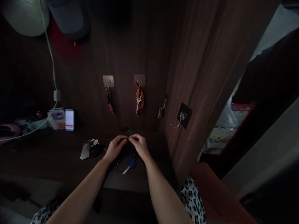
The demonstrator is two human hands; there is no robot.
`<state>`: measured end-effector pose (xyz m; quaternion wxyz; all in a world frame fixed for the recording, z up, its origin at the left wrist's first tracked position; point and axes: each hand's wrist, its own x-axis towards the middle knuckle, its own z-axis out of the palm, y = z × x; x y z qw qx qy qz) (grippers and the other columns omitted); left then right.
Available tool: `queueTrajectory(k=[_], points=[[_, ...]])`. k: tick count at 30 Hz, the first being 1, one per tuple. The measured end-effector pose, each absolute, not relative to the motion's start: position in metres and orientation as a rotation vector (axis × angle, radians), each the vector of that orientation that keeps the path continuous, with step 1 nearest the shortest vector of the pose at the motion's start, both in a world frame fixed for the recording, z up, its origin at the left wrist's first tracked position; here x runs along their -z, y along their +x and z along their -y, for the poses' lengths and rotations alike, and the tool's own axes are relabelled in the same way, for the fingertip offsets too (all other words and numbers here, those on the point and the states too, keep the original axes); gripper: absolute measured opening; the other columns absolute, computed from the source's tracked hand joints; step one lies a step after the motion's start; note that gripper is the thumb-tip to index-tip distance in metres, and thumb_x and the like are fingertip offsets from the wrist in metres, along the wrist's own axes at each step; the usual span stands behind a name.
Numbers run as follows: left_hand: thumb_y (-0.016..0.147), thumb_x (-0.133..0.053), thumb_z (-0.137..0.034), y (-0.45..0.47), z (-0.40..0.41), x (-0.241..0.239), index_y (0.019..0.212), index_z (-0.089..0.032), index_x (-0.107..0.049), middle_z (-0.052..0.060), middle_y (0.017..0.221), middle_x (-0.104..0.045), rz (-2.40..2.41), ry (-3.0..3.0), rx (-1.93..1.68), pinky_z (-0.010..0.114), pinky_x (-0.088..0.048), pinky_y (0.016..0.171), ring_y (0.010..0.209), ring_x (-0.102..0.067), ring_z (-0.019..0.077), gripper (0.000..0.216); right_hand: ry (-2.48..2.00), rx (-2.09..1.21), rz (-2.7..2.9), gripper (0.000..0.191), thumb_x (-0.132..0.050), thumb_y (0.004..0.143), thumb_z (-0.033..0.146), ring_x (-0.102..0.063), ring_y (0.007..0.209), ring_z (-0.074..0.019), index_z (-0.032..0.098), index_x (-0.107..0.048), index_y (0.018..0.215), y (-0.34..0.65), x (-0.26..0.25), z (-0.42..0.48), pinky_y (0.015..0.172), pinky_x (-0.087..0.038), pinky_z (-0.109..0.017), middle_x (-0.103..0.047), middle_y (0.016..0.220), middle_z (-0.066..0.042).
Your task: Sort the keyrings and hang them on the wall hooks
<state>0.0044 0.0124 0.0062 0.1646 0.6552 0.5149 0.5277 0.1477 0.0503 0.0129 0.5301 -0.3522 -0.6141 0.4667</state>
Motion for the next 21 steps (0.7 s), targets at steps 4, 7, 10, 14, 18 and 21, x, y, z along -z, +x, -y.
queueTrajectory(k=[4, 7, 10, 14, 18, 21], points=[[0.080, -0.051, -0.036, 0.0053, -0.0107, -0.0087, 0.091, -0.019, -0.062, 0.002, 0.087, -0.066, -1.457, 1.817, -1.531, 0.025, -0.044, 0.075, 0.082, -0.060, 0.0149, 0.023, -0.825, -1.136, 1.457, 0.016, -0.066, 0.063, 0.035, -0.049, 0.058, -0.0122, 0.020, -0.066, 0.068, 0.1460, -0.0149, -0.0490, 0.056, -0.036, -0.023, -0.059, 0.060, 0.002], [0.078, -0.053, -0.038, 0.0062, -0.0100, -0.0114, 0.086, -0.018, -0.063, 0.000, 0.080, -0.066, -1.462, 1.752, -1.561, 0.023, -0.044, 0.070, 0.075, -0.059, 0.0140, 0.023, -0.832, -1.179, 1.430, 0.020, -0.067, 0.061, 0.037, -0.049, 0.059, -0.0123, 0.019, -0.065, 0.069, 0.1454, -0.0166, -0.0480, 0.056, -0.035, -0.023, -0.058, 0.060, 0.003], [0.076, -0.055, -0.039, 0.0062, -0.0102, -0.0129, 0.081, -0.017, -0.064, 0.000, 0.073, -0.065, -1.422, 1.684, -1.572, 0.022, -0.043, 0.065, 0.069, -0.057, 0.0130, 0.023, -0.848, -1.216, 1.405, 0.022, -0.066, 0.062, 0.040, -0.049, 0.063, -0.0126, 0.019, -0.063, 0.068, 0.1452, -0.0171, -0.0472, 0.057, -0.035, -0.023, -0.057, 0.061, 0.003], [0.074, -0.057, -0.040, 0.0049, -0.0112, -0.0140, 0.077, -0.016, -0.064, 0.000, 0.072, -0.064, -1.344, 1.596, -1.591, 0.022, -0.043, 0.065, 0.069, -0.057, 0.0131, 0.025, -0.817, -1.355, 1.405, 0.024, -0.065, 0.064, 0.042, -0.051, 0.068, -0.0132, 0.019, -0.063, 0.070, 0.1441, -0.0162, -0.0453, 0.061, -0.036, -0.023, -0.059, 0.067, 0.002], [0.073, -0.058, -0.040, 0.0035, -0.0127, -0.0137, 0.076, -0.016, -0.064, 0.001, 0.075, -0.065, -1.326, 1.524, -1.641, 0.023, -0.044, 0.068, 0.072, -0.058, 0.0139, 0.025, -0.734, -1.388, 1.438, 0.021, -0.066, 0.064, 0.038, -0.050, 0.068, -0.0118, 0.019, -0.063, 0.071, 0.1428, -0.0153, -0.0430, 0.063, -0.036, -0.023, -0.057, 0.066, 0.003], [0.073, -0.059, -0.039, 0.0029, -0.0140, -0.0125, 0.076, -0.016, -0.064, 0.001, 0.076, -0.065, -1.336, 1.506, -1.656, 0.023, -0.044, 0.070, 0.075, -0.058, 0.0143, 0.024, -0.694, -1.397, 1.442, 0.018, -0.067, 0.064, 0.036, -0.050, 0.069, -0.0113, 0.019, -0.062, 0.070, 0.1421, -0.0143, -0.0426, 0.064, -0.037, -0.022, -0.057, 0.067, 0.004]])
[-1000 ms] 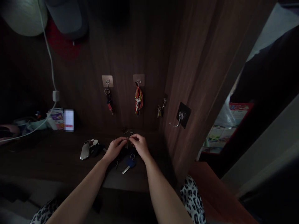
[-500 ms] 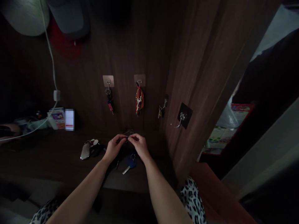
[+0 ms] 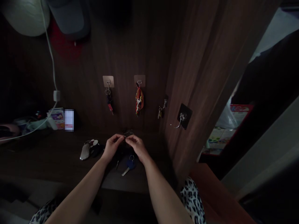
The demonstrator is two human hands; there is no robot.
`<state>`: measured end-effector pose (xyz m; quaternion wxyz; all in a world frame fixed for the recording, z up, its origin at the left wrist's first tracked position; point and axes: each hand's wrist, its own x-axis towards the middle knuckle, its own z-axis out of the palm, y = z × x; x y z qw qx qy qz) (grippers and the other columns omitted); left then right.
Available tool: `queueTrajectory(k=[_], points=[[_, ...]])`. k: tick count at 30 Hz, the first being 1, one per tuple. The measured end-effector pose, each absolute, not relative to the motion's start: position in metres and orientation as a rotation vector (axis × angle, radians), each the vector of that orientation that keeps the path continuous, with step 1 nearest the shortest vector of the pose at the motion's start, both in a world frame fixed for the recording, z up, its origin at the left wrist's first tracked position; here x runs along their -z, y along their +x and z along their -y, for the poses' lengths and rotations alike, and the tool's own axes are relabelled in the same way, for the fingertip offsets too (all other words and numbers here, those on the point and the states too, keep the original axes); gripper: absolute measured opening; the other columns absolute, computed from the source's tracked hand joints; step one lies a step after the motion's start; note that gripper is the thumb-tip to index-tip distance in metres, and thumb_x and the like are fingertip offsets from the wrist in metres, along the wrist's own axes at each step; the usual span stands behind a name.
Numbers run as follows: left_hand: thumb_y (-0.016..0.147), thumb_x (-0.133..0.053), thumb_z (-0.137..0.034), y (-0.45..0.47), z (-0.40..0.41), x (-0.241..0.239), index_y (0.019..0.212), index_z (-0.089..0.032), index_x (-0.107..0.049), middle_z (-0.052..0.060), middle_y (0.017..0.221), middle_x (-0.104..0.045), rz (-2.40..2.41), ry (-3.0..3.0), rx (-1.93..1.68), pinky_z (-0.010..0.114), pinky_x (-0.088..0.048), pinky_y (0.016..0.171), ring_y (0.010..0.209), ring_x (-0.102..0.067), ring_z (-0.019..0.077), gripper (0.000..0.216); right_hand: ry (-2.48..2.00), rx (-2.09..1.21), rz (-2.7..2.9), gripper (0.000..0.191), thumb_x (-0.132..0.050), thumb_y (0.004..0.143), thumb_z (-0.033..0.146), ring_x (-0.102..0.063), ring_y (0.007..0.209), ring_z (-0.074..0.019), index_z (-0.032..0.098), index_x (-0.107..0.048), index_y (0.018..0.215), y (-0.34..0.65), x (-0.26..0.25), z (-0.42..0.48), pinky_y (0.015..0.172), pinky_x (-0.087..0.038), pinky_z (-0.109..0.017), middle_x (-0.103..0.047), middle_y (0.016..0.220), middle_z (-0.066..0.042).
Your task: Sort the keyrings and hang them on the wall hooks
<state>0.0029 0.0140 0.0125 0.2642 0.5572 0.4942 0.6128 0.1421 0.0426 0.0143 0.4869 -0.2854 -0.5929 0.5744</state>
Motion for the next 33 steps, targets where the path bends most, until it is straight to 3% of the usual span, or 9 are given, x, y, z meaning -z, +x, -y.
queueTrajectory(k=[5, 10, 18, 24, 33], points=[[0.074, -0.058, -0.038, 0.001, -0.015, -0.011, 0.082, -0.017, -0.067, 0.003, 0.086, -0.066, -1.338, 1.536, -1.718, 0.025, -0.043, 0.078, 0.086, -0.059, 0.0158, 0.024, -0.610, -1.572, 1.319, 0.020, -0.070, 0.062, 0.035, -0.054, 0.072, -0.0118, 0.020, -0.060, 0.070, 0.141, -0.012, -0.043, 0.066, -0.040, -0.023, -0.060, 0.071, 0.004], [0.077, -0.052, -0.043, -0.001, -0.015, -0.012, 0.092, -0.017, -0.065, 0.003, 0.085, -0.067, -1.341, 1.461, -1.711, 0.025, -0.045, 0.072, 0.080, -0.060, 0.0158, 0.033, -0.513, -1.691, 1.191, 0.023, -0.072, 0.062, 0.033, -0.061, 0.074, -0.0133, 0.019, -0.058, 0.074, 0.142, -0.018, -0.040, 0.069, -0.042, -0.025, -0.066, 0.072, 0.002], [0.080, -0.048, -0.038, 0.002, -0.015, -0.009, 0.083, -0.019, -0.066, 0.003, 0.086, -0.067, -1.580, 1.705, -1.568, 0.025, -0.043, 0.076, 0.084, -0.060, 0.0163, 0.027, -0.460, -1.697, 0.840, 0.024, -0.075, 0.061, 0.024, -0.065, 0.076, -0.0120, 0.018, -0.059, 0.078, 0.152, -0.023, -0.048, 0.065, -0.047, -0.022, -0.070, 0.084, -0.001], [0.080, -0.047, -0.038, 0.003, -0.017, -0.002, 0.082, -0.021, -0.065, 0.001, 0.089, -0.068, -1.549, 1.886, -1.362, 0.025, -0.043, 0.079, 0.087, -0.061, 0.0162, 0.025, -0.383, -1.739, 0.573, 0.021, -0.070, 0.066, 0.015, -0.064, 0.073, -0.0097, 0.020, -0.061, 0.084, 0.157, -0.026, -0.052, 0.063, -0.051, -0.021, -0.069, 0.082, 0.001], [0.079, -0.044, -0.039, 0.004, -0.012, -0.009, 0.078, -0.022, -0.066, -0.001, 0.082, -0.069, -1.584, 1.867, -1.183, 0.024, -0.042, 0.074, 0.081, -0.061, 0.0170, 0.027, -0.270, -1.685, 0.251, 0.008, -0.060, 0.076, 0.011, -0.063, 0.068, -0.0049, 0.019, -0.062, 0.077, 0.173, -0.045, -0.081, 0.059, -0.053, -0.013, -0.066, 0.075, 0.003]])
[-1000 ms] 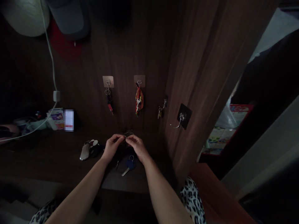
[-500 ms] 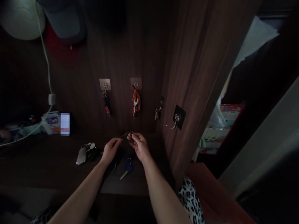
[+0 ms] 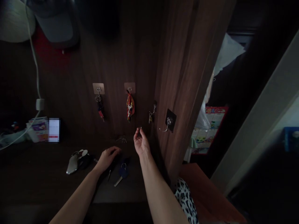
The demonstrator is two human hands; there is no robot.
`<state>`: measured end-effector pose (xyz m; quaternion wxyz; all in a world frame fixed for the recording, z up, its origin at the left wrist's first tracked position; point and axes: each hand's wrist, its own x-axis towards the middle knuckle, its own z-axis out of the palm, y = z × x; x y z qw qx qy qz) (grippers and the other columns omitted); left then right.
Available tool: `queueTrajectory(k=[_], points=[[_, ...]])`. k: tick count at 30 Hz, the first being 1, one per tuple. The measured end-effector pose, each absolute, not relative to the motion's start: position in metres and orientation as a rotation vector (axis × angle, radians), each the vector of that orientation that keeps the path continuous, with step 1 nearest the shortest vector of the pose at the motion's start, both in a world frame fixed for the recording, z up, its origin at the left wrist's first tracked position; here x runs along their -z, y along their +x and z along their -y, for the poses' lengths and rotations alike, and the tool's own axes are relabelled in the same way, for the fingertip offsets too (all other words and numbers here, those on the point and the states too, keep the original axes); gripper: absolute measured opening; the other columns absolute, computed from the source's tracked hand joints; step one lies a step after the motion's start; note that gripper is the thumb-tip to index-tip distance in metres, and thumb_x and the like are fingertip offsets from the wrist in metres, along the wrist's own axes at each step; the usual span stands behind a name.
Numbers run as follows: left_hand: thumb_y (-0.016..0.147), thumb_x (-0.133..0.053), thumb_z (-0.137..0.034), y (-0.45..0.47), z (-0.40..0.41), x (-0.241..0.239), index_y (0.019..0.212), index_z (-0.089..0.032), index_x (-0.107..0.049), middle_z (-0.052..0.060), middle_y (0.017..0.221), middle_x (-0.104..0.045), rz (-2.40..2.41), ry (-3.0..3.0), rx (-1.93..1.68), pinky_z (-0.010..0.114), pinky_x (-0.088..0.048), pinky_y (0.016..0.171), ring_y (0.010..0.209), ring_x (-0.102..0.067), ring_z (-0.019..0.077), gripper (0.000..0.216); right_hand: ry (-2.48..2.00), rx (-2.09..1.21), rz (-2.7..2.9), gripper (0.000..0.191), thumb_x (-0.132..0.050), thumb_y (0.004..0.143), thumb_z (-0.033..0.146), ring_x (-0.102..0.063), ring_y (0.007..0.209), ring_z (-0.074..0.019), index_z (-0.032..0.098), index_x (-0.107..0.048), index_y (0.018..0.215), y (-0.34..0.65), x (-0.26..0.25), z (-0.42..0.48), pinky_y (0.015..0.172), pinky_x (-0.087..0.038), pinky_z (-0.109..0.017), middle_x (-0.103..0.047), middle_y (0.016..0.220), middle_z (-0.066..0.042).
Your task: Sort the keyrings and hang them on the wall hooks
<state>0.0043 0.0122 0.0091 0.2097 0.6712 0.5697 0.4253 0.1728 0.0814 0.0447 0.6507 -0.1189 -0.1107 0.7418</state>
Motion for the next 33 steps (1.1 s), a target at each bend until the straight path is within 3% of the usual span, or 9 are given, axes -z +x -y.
queueTrajectory(k=[8, 16, 27, 33], points=[[0.078, -0.045, -0.040, 0.005, -0.011, -0.009, 0.076, -0.022, -0.066, -0.001, 0.074, -0.068, -1.567, 1.851, -1.224, 0.024, -0.041, 0.069, 0.075, -0.061, 0.0171, 0.028, -0.265, -1.509, 0.358, 0.008, -0.059, 0.078, 0.015, -0.063, 0.078, -0.0058, 0.020, -0.060, 0.073, 0.177, -0.084, -0.121, 0.064, -0.054, -0.014, -0.065, 0.080, 0.003], [0.079, -0.045, -0.041, 0.004, -0.013, -0.006, 0.077, -0.023, -0.066, -0.001, 0.076, -0.068, -1.574, 1.864, -1.199, 0.023, -0.041, 0.069, 0.075, -0.061, 0.0163, 0.028, -0.197, -1.520, 0.210, 0.011, -0.055, 0.082, 0.015, -0.062, 0.068, -0.0035, 0.020, -0.058, 0.073, 0.180, -0.111, -0.143, 0.056, -0.053, -0.011, -0.065, 0.072, 0.005], [0.079, -0.044, -0.041, 0.004, -0.012, -0.007, 0.076, -0.023, -0.065, 0.000, 0.075, -0.068, -1.582, 1.844, -1.197, 0.024, -0.041, 0.068, 0.075, -0.061, 0.0171, 0.028, -0.208, -1.399, 0.187, 0.016, -0.051, 0.084, 0.020, -0.059, 0.058, -0.0032, 0.021, -0.057, 0.069, 0.189, -0.106, -0.162, 0.051, -0.051, -0.012, -0.064, 0.068, 0.006], [0.078, -0.045, -0.041, 0.005, -0.012, -0.007, 0.076, -0.023, -0.066, 0.000, 0.076, -0.069, -1.567, 1.832, -1.217, 0.024, -0.041, 0.068, 0.076, -0.061, 0.0175, 0.027, -0.210, -1.359, 0.175, 0.015, -0.054, 0.081, 0.017, -0.061, 0.065, -0.0051, 0.021, -0.058, 0.067, 0.193, -0.092, -0.158, 0.057, -0.054, -0.015, -0.064, 0.068, 0.005]])
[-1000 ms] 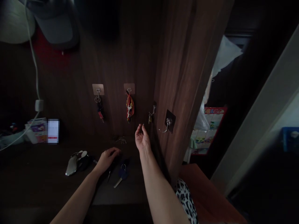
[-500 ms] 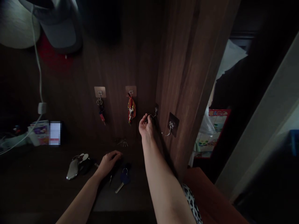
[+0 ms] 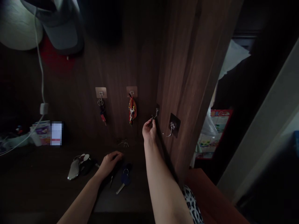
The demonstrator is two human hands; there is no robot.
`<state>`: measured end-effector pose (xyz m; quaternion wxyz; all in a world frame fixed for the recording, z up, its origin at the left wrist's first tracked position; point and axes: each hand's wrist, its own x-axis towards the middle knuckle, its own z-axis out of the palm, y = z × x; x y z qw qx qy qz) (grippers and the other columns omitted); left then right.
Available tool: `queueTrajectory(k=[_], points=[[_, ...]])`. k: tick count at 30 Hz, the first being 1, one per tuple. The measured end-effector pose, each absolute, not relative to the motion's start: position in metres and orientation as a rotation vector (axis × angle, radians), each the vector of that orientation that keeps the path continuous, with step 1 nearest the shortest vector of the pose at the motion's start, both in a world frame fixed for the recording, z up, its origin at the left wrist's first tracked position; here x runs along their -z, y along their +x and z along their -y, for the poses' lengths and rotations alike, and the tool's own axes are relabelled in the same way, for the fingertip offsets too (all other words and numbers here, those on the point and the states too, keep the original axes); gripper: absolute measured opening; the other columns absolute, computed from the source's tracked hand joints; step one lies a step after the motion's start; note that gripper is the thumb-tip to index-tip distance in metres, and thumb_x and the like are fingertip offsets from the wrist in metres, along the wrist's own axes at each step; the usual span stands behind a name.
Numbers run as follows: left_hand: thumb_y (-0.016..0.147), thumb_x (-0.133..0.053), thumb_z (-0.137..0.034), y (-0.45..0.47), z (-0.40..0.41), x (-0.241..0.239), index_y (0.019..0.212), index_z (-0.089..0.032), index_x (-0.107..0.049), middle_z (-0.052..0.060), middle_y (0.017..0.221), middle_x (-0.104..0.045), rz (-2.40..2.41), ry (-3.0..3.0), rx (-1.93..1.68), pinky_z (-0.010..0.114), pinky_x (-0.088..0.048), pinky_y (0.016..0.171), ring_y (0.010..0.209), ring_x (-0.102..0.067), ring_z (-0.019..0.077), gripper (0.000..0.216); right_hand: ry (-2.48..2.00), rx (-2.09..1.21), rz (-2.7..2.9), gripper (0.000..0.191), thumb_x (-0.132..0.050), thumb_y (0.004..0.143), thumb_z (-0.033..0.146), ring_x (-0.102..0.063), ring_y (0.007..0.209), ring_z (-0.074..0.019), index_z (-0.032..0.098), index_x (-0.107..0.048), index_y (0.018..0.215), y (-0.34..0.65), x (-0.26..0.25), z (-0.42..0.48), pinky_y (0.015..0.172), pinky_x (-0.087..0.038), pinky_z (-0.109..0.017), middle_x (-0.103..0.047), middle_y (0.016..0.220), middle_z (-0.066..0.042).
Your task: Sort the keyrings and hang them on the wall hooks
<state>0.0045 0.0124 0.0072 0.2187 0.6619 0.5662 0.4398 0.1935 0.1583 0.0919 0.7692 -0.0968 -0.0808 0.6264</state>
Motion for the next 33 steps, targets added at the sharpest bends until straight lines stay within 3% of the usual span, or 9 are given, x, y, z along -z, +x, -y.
queueTrajectory(k=[13, 24, 33], points=[[0.078, -0.044, -0.041, 0.005, -0.012, -0.008, 0.076, -0.022, -0.066, 0.000, 0.073, -0.068, -1.559, 1.858, -1.214, 0.024, -0.041, 0.069, 0.075, -0.061, 0.0170, 0.028, -0.293, -1.351, 0.252, 0.013, -0.055, 0.078, 0.013, -0.063, 0.072, -0.0069, 0.022, -0.056, 0.068, 0.189, -0.038, -0.143, 0.062, -0.057, -0.017, -0.062, 0.071, 0.004], [0.079, -0.045, -0.040, 0.005, -0.011, -0.010, 0.075, -0.022, -0.066, -0.001, 0.071, -0.067, -1.547, 1.862, -1.219, 0.022, -0.041, 0.067, 0.072, -0.060, 0.0157, 0.028, -0.411, -1.476, 0.353, 0.022, -0.065, 0.064, 0.001, -0.063, 0.066, -0.0072, 0.019, -0.058, 0.074, 0.171, -0.010, -0.106, 0.062, -0.055, -0.017, -0.064, 0.070, 0.002], [0.080, -0.044, -0.042, 0.006, -0.009, -0.012, 0.077, -0.020, -0.066, 0.000, 0.068, -0.065, -1.571, 1.825, -1.280, 0.022, -0.041, 0.065, 0.068, -0.059, 0.0146, 0.031, -0.744, -1.258, 0.807, 0.017, -0.068, 0.059, 0.020, -0.061, 0.065, -0.0104, 0.019, -0.062, 0.074, 0.158, 0.004, -0.092, 0.058, -0.048, -0.021, -0.065, 0.070, 0.001]])
